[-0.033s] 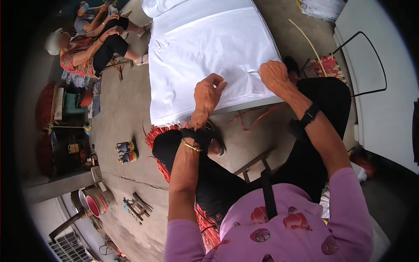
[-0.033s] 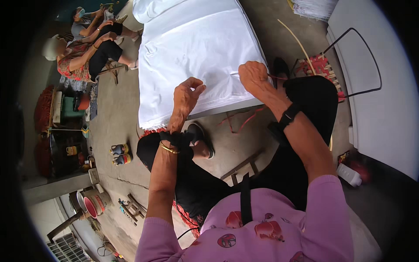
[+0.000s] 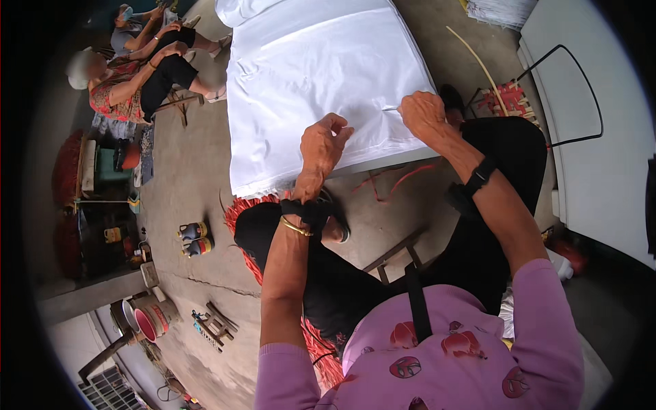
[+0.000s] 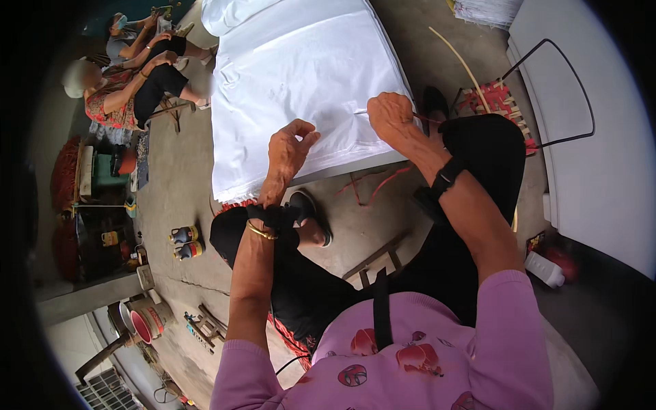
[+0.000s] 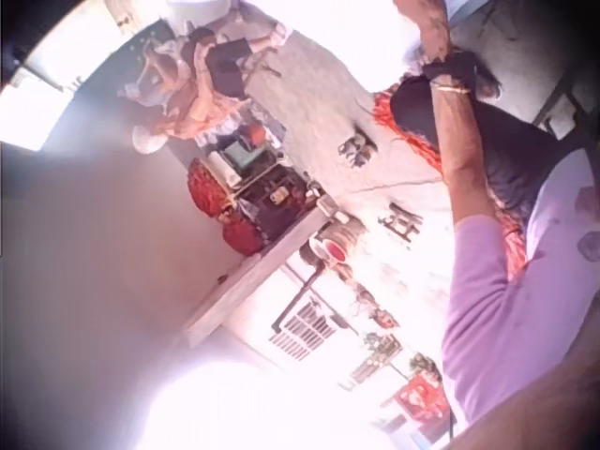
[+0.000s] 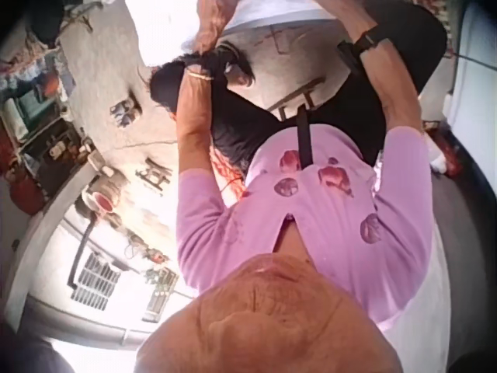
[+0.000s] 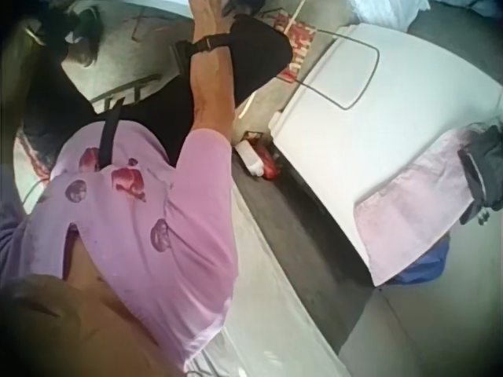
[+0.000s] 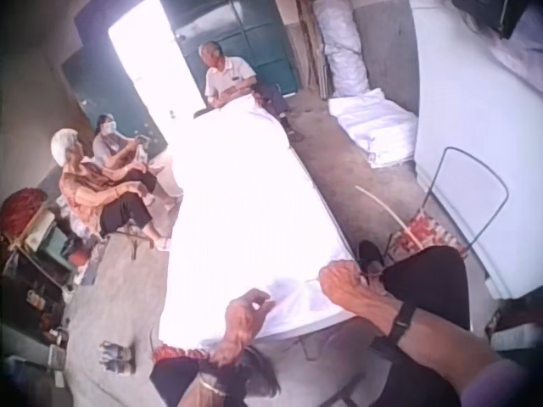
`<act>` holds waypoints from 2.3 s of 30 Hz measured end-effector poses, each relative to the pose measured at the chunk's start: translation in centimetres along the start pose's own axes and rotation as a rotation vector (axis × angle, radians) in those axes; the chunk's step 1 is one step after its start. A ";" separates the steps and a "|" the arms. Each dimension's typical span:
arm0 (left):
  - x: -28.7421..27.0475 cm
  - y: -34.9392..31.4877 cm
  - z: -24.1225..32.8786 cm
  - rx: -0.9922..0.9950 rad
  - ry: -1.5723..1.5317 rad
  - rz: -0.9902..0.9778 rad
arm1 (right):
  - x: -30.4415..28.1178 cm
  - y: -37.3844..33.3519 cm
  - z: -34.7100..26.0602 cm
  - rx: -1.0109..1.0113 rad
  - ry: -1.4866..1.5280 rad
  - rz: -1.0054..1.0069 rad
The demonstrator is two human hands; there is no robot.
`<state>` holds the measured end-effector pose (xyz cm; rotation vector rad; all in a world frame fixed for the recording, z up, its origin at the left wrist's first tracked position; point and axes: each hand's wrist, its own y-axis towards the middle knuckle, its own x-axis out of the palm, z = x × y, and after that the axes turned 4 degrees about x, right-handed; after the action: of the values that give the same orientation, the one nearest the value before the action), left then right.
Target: Tying large white plastic manufacturing bags or rolls securely with a red plastic cord or ribbon.
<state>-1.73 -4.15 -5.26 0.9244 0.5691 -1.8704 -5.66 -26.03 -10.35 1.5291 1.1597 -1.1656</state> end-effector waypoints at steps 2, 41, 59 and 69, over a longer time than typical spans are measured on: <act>0.9 -0.2 0.5 0.053 0.057 -0.044 | -0.2 -0.3 0.0 0.022 0.015 -0.021; 0.7 -0.3 2.6 0.425 -0.125 0.155 | -9.3 -2.6 -3.5 -0.174 0.153 0.028; -0.4 -0.5 5.3 0.190 -0.113 0.422 | -8.2 -2.2 -3.7 -0.026 0.668 0.293; -0.5 -0.8 3.9 -0.082 -1.052 0.376 | -6.3 -2.5 -8.6 -0.128 0.895 0.140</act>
<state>-3.74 -6.28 -2.52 -0.0864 -0.1705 -1.6759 -7.42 -18.25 -2.77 2.0551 1.6063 -0.2616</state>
